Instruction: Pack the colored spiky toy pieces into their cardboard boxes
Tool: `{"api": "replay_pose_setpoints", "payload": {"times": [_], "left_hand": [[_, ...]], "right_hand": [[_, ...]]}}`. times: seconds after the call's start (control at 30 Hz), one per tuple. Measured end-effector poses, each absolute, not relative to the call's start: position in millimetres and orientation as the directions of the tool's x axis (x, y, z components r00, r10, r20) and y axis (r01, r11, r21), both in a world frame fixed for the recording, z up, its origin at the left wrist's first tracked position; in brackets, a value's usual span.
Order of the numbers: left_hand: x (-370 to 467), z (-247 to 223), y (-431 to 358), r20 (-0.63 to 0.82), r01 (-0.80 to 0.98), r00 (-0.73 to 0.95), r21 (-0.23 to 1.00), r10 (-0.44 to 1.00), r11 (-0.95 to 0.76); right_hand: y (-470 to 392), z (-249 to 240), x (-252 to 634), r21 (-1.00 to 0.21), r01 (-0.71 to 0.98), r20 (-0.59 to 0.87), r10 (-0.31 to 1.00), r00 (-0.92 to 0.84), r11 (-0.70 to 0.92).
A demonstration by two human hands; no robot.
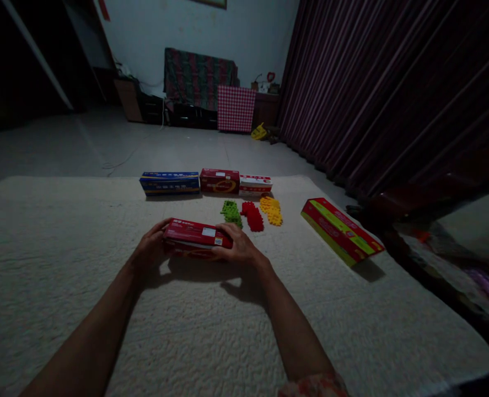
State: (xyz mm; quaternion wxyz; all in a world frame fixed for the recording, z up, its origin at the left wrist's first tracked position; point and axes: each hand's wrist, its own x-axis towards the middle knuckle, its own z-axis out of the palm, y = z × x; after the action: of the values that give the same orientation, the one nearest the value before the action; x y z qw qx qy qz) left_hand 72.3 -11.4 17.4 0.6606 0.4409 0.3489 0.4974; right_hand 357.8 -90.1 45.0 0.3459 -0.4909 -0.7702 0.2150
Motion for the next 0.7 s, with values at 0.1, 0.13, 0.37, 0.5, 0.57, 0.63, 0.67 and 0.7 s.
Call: {"api": "replay_pose_setpoints", "payload": {"times": [0.1,0.13,0.37,0.5,0.57,0.63,0.67,0.7], "left_hand": [[67.8,13.5,-8.9,-0.026,-0.359,0.309,0.922,0.951,0.142],[66.8,11.6,-8.5,-0.023,-0.352,0.323,0.925,0.946,0.143],[63.8,-1.1,-4.0,-0.010,-0.250,0.400,0.961,0.916,0.120],[60.6,-5.3,-1.5,-0.034,-0.232,0.459,0.960,0.888,0.157],[59.1,-6.1,-1.7,-0.056,-0.225,0.491,0.956,0.869,0.189],[58.1,-6.0,-2.9,-0.065,-0.239,0.504,0.948,0.861,0.211],[57.7,-5.4,-3.7,-0.061,-0.246,0.506,0.946,0.860,0.212],[57.4,-4.4,-4.6,-0.053,-0.250,0.508,0.946,0.860,0.206]], "right_hand": [[-87.8,40.8,363.2,-0.718,0.554,0.331,0.907,-0.261,0.422],[-87.9,40.2,365.1,-0.729,0.545,0.324,0.910,-0.257,0.414],[-88.8,49.8,369.9,-0.725,0.567,0.241,0.915,-0.324,0.392],[-89.9,57.5,370.2,-0.711,0.583,0.197,0.907,-0.373,0.394],[-90.9,59.8,368.3,-0.711,0.590,0.187,0.911,-0.367,0.383],[-92.1,61.2,365.0,-0.698,0.609,0.199,0.919,-0.340,0.377],[-92.6,61.7,363.3,-0.686,0.621,0.210,0.920,-0.329,0.379],[-93.2,62.0,361.7,-0.672,0.632,0.223,0.920,-0.323,0.385]]}}
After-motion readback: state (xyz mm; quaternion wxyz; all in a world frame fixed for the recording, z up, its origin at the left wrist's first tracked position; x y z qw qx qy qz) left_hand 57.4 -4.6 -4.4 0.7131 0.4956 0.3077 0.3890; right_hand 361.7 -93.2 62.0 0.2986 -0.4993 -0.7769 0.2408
